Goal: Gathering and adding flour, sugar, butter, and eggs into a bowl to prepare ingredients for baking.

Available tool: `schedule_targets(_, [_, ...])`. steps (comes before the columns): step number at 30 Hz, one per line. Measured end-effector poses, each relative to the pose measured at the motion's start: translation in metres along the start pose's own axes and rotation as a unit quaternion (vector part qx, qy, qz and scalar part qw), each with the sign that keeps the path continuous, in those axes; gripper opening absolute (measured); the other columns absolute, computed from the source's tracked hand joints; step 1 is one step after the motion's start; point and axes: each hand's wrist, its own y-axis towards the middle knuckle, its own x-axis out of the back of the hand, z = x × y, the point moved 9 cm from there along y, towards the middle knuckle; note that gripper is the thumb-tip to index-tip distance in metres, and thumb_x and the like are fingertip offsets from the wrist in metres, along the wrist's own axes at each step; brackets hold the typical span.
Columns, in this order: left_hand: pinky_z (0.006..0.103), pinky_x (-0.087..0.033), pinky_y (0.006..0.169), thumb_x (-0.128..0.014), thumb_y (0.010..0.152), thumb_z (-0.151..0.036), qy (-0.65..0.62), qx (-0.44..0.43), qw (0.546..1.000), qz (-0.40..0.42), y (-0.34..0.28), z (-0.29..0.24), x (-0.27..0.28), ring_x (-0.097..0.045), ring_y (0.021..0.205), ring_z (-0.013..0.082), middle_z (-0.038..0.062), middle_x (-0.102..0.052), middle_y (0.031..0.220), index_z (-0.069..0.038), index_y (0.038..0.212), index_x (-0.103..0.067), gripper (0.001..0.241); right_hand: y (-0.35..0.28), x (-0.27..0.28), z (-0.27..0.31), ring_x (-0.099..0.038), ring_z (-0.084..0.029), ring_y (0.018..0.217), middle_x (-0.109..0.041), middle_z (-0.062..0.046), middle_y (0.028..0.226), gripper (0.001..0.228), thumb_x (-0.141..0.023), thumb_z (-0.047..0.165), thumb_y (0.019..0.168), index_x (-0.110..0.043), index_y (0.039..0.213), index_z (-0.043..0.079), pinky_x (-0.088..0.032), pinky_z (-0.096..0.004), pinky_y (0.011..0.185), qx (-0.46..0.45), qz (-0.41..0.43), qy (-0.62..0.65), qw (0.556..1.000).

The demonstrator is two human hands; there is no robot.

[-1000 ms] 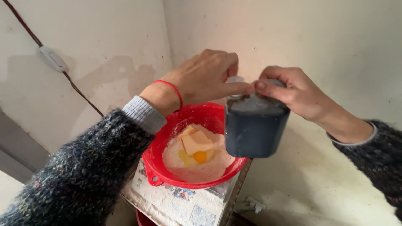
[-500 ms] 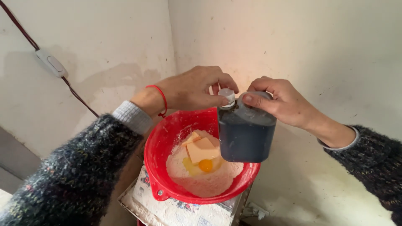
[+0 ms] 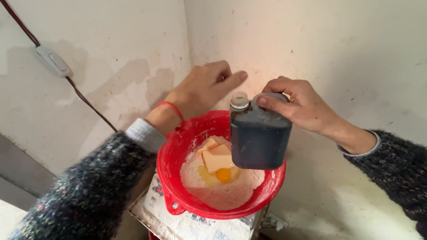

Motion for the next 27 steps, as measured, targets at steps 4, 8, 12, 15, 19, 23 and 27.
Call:
schedule_targets(4, [0.0367, -0.052, 0.069, -0.062, 0.098, -0.041, -0.213, 0.045, 0.976, 0.016, -0.016, 0.03, -0.001, -0.063, 0.079, 0.0188, 0.009, -0.069, 0.087, -0.003, 0.107, -0.066, 0.039, 0.002, -0.001, -0.009, -0.061, -0.009, 0.078, -0.067, -0.003, 0.087, 0.025, -0.07, 0.028, 0.095, -0.075, 0.095, 0.003, -0.05, -0.028, 0.067, -0.045, 0.019, -0.001, 0.999])
schedule_targets(8, [0.0332, -0.058, 0.088, -0.074, 0.09, -0.018, -0.394, 0.095, 0.913, 0.047, -0.042, 0.06, -0.03, -0.069, 0.098, 0.0157, 0.009, -0.07, 0.105, -0.001, 0.121, -0.054, 0.04, 0.007, 0.0, 0.002, -0.058, -0.01, 0.076, -0.064, -0.003, 0.086, 0.024, -0.07, 0.028, 0.095, -0.076, 0.094, 0.005, -0.047, -0.029, 0.066, 0.013, 0.035, -0.059, 0.998])
schedule_targets(12, [0.0301, -0.057, 0.081, -0.072, 0.086, -0.005, -0.433, 0.151, 0.889, -0.012, -0.066, 0.066, -0.037, -0.068, 0.096, 0.0119, 0.006, -0.07, 0.103, -0.003, 0.124, -0.057, 0.04, 0.016, -0.006, 0.003, -0.055, -0.011, 0.072, -0.064, -0.003, 0.082, 0.024, -0.071, 0.03, 0.094, -0.076, 0.092, 0.006, -0.045, -0.03, 0.064, 0.031, 0.064, -0.069, 0.995])
schedule_targets(15, [0.0288, -0.059, 0.085, -0.07, 0.087, -0.002, -0.445, 0.13, 0.886, -0.035, -0.072, 0.077, -0.049, -0.071, 0.098, 0.0125, 0.006, -0.074, 0.107, -0.001, 0.123, -0.064, 0.037, 0.024, -0.011, 0.006, -0.055, -0.011, 0.069, -0.064, -0.001, 0.08, 0.023, -0.071, 0.03, 0.092, -0.077, 0.093, 0.008, -0.045, -0.03, 0.06, 0.034, 0.073, -0.11, 0.991])
schedule_targets(19, [0.0292, -0.061, 0.091, -0.075, 0.084, -0.002, -0.408, 0.125, 0.902, -0.065, -0.077, 0.083, -0.059, -0.072, 0.101, 0.0125, 0.007, -0.076, 0.11, 0.002, 0.118, -0.067, 0.035, 0.033, -0.021, 0.005, -0.054, -0.015, 0.064, -0.062, -0.004, 0.072, 0.022, -0.073, 0.03, 0.089, -0.078, 0.093, 0.009, -0.043, -0.033, 0.058, 0.03, 0.117, -0.186, 0.975])
schedule_targets(23, [0.0297, -0.062, 0.092, -0.076, 0.085, -0.004, -0.428, 0.136, 0.89, -0.078, -0.081, 0.081, -0.062, -0.074, 0.103, 0.0132, 0.009, -0.077, 0.112, 0.002, 0.114, -0.067, 0.031, 0.041, -0.033, 0.008, -0.057, -0.015, 0.072, -0.063, -0.003, 0.07, 0.021, -0.072, 0.029, 0.089, -0.078, 0.093, 0.009, -0.048, -0.033, 0.061, 0.062, 0.161, -0.197, 0.965])
schedule_targets(27, [0.0301, -0.063, 0.093, -0.075, 0.086, -0.003, -0.449, 0.116, 0.881, -0.093, -0.083, 0.085, -0.064, -0.074, 0.104, 0.0147, 0.011, -0.076, 0.114, 0.003, 0.115, -0.066, 0.031, 0.047, -0.043, 0.019, -0.058, -0.016, 0.078, -0.067, -0.001, 0.07, 0.023, -0.07, 0.031, 0.09, -0.078, 0.091, 0.009, -0.049, -0.034, 0.065, 0.09, 0.2, -0.217, 0.951])
